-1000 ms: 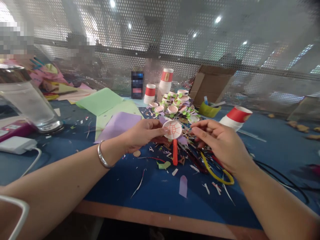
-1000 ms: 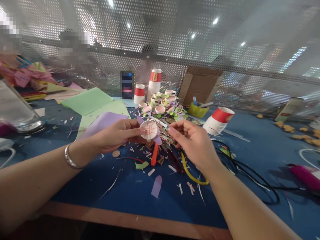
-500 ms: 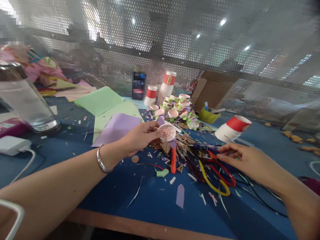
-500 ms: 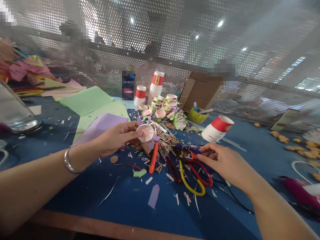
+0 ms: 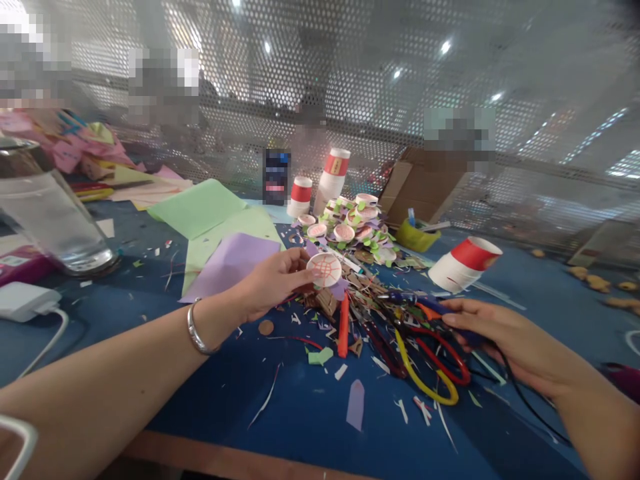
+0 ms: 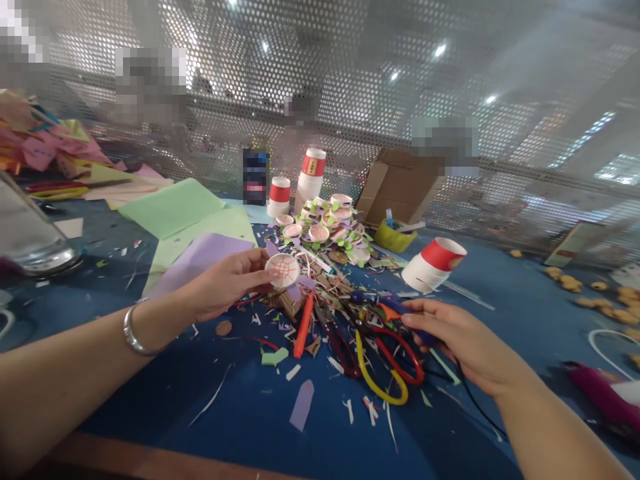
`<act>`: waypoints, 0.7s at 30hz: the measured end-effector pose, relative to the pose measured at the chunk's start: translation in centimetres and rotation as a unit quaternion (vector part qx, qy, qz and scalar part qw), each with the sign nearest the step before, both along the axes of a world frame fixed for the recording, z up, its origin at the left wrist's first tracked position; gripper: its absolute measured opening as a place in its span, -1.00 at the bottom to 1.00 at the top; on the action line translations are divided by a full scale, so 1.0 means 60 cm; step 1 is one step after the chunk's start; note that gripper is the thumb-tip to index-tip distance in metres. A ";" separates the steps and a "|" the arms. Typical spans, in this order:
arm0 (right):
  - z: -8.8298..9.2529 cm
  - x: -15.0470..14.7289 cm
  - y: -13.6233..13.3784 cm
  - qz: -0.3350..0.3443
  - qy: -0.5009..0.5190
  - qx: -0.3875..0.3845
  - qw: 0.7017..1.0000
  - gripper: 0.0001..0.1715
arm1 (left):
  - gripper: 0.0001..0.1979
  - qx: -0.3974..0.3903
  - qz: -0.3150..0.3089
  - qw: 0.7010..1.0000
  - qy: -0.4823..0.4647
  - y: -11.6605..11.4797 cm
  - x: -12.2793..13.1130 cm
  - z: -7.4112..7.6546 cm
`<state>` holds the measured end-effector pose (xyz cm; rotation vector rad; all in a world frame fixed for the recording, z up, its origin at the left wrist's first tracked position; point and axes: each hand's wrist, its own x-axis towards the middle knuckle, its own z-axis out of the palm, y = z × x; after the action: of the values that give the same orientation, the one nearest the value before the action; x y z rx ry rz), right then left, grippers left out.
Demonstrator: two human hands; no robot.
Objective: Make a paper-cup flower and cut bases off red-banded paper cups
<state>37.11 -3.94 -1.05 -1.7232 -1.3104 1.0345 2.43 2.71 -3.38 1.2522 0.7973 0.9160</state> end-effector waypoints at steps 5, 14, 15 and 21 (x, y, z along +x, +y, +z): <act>0.013 -0.005 -0.006 -0.118 0.226 -0.007 0.967 -0.71 | -0.78 -0.003 0.030 1.000 -0.003 -0.005 0.004 0.002; 0.035 -0.052 -0.017 -0.118 0.388 -0.014 0.914 -0.57 | -0.89 -0.056 0.030 0.995 -0.072 -0.013 0.003 0.011; 0.039 -0.058 -0.018 -0.110 0.399 -0.006 0.910 -0.55 | -0.88 -0.058 0.027 0.995 -0.079 -0.013 0.003 0.011; 0.039 -0.089 -0.011 -0.006 0.387 0.016 0.922 -0.62 | -0.81 -0.037 -0.022 0.996 -0.078 -0.013 0.000 0.012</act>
<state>31.80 -4.62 1.29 -1.0877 -0.7859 1.4705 2.45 1.94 -2.69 1.1145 0.6729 0.9282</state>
